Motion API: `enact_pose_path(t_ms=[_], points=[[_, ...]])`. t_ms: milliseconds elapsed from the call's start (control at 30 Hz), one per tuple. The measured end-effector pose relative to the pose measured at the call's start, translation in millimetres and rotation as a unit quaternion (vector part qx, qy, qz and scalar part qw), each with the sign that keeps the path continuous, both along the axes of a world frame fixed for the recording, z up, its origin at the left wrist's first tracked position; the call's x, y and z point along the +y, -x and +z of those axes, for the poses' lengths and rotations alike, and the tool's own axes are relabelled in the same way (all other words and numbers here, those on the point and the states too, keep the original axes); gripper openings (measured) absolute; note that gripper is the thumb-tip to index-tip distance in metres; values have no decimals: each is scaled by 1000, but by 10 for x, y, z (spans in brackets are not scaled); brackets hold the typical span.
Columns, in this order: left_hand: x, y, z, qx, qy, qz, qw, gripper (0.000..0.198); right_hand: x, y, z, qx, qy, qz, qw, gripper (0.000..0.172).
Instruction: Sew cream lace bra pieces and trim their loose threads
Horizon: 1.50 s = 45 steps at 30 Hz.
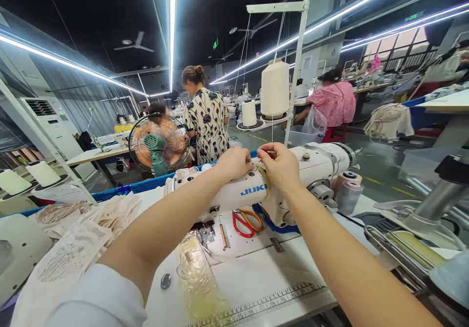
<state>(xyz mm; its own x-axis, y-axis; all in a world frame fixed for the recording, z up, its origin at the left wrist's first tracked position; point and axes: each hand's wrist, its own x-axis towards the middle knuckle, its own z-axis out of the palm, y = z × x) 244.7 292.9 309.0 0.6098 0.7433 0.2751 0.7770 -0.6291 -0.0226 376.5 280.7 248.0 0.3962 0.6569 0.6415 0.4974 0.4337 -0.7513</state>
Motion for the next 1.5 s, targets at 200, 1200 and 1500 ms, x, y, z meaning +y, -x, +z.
enact_pose_path(t_ms=[200, 1200, 1500], points=[[46, 39, -10, -20, 18, -4, 1000, 26, -9, 4, 12, 15, -7, 4, 1000, 21], [-298, 416, 58, 53, -119, -123, 984, 29, -600, -290, 533, -170, 174, 205, 948, 22], [-151, 416, -9, 158, -126, -93, 975, 24, -352, -147, 642, -303, 292, 57, 905, 10]])
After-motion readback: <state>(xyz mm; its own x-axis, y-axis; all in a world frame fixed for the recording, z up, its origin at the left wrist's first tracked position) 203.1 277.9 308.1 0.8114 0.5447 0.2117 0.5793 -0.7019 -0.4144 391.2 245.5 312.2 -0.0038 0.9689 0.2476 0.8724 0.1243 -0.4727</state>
